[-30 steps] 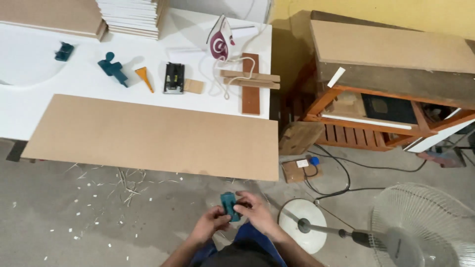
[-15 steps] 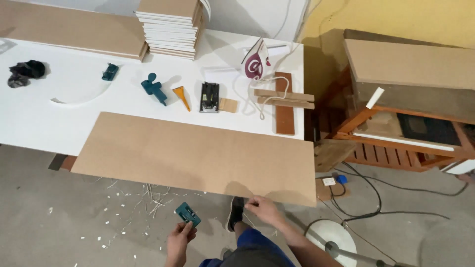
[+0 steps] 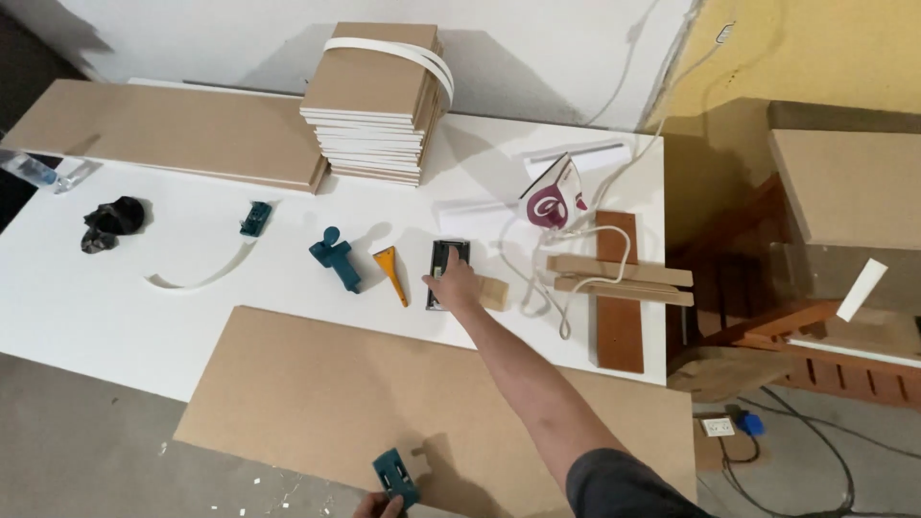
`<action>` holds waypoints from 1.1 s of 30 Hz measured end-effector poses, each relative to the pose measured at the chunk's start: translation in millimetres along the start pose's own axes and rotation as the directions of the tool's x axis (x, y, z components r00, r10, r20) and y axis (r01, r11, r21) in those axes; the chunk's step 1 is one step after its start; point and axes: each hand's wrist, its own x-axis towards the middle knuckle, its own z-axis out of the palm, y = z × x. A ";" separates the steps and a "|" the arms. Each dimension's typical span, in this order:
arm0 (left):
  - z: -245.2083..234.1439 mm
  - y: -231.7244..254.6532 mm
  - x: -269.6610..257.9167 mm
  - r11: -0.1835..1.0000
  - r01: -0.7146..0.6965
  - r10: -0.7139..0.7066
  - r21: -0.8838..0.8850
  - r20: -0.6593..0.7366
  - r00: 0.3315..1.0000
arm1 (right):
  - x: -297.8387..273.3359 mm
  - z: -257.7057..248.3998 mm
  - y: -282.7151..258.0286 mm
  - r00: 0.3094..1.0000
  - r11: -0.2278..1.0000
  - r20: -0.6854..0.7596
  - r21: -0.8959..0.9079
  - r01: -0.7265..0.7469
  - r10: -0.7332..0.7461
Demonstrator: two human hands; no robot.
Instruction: The person smooths the edges of a small wooden block using a hand plane. They then sand a larger rectangular board with a sanding block and a hand sander, flipping the board to work on different edges. Finally, they place the board on a wooden jig.
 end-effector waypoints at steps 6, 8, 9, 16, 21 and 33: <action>22.8 114.7 23.0 0.932 -0.081 0.026 0.353 0.157 0.987 | -2.5 -22.4 19.6 0.988 0.858 0.065 0.490 -0.153 0.139; 40.8 163.8 18.4 0.809 -0.319 0.167 0.493 0.328 0.930 | -39.6 -32.2 52.0 0.931 0.122 0.159 0.970 -0.208 0.329; 58.3 168.9 34.7 0.799 -0.337 0.154 0.499 0.371 0.916 | -67.4 -43.9 75.6 0.919 0.123 0.136 0.973 -0.194 0.370; 189.0 202.9 11.8 0.702 -0.624 0.123 0.343 0.805 0.581 | -304.0 -111.5 196.6 0.838 -0.561 0.346 0.826 -0.058 0.422; 213.4 197.7 -13.5 0.617 -0.701 0.145 0.356 0.825 0.546 | -427.6 -140.4 217.2 0.723 -0.562 0.269 0.804 0.195 0.636; 232.2 111.2 -39.9 0.179 -0.937 0.699 0.301 0.631 0.337 | -490.8 -190.6 275.4 0.609 -0.254 0.093 0.950 0.184 0.788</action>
